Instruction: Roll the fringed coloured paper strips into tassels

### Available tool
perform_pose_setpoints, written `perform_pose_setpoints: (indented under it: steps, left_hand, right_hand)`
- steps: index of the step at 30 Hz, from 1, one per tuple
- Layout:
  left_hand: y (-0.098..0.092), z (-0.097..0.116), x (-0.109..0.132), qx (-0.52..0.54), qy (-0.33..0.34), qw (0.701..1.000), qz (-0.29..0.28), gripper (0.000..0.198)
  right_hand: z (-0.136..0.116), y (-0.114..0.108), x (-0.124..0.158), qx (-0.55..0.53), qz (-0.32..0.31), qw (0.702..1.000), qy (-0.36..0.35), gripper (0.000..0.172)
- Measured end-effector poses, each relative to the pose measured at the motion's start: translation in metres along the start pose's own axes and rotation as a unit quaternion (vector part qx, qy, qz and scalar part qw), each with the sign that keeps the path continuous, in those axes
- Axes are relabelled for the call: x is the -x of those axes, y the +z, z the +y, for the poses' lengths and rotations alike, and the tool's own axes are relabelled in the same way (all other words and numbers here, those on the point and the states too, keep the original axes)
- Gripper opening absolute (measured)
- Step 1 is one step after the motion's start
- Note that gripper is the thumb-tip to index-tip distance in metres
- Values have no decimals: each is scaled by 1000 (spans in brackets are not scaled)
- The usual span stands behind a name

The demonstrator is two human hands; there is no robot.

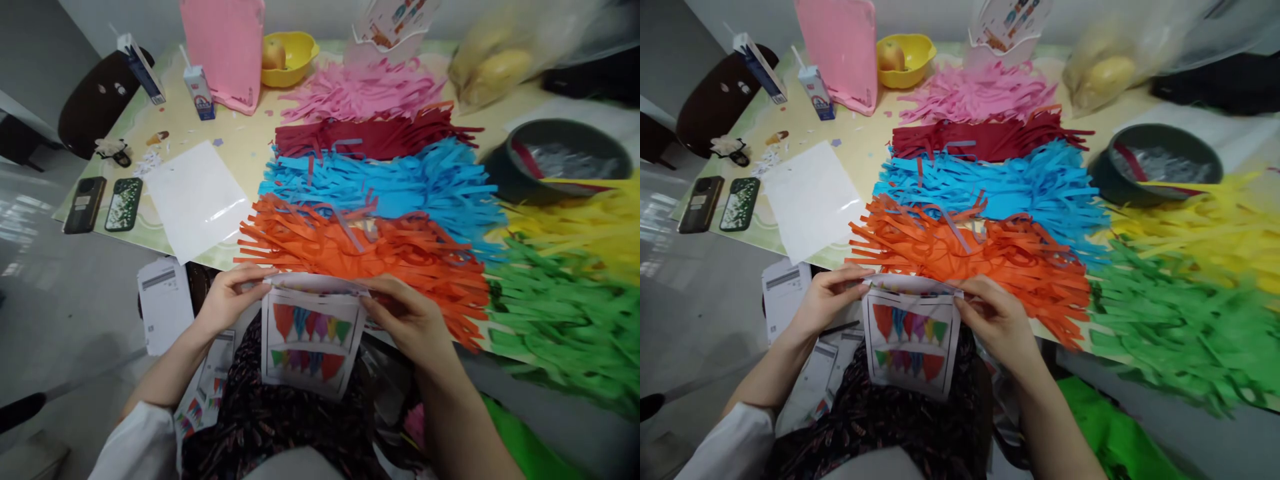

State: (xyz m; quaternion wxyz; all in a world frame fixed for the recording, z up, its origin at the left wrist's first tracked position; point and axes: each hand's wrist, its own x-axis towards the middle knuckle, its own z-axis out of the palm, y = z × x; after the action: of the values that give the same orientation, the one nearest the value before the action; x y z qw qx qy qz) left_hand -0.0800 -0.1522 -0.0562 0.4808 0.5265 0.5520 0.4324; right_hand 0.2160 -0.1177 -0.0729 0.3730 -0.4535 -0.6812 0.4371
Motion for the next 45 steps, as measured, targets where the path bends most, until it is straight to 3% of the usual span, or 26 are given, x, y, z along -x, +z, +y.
perform_pose_setpoints:
  steps: [3,6,9,14,18,23,29,33,37,45]
  left_hand:
    - [0,-1,1,-25,16,1000,-8,23]
    - [3,2,-1,-54,-10,998,0,23]
    - [6,9,-10,-113,-18,993,-3,27]
    - [8,27,-37,-222,32,967,-120,29]
    - [11,35,-48,-260,54,949,-172,25]
    - [13,23,-44,-243,67,953,-169,22]
    - [8,9,-37,-247,186,931,-196,27]
    - [6,17,-35,-189,149,945,-222,32]
    - [5,27,-35,-203,94,948,-225,30]
    - [3,36,-45,-171,64,951,-251,30]
  right_hand:
    - [-1,1,1,17,-1,1000,-5,14]
    - [-3,2,0,28,-1,999,18,17]
    - [-4,2,-6,26,-36,998,45,22]
    - [-10,-2,-23,8,-106,992,70,28]
    - [-11,-2,-28,27,-96,994,52,22]
    - [-4,2,-20,32,-60,997,34,20]
    - [-2,-3,-17,28,-93,995,-30,21]
    - [-9,-7,-22,28,-115,993,-21,22]
    - [-18,-7,-27,58,-134,989,-6,24]
    - [-27,-12,-36,86,-157,984,-20,27]
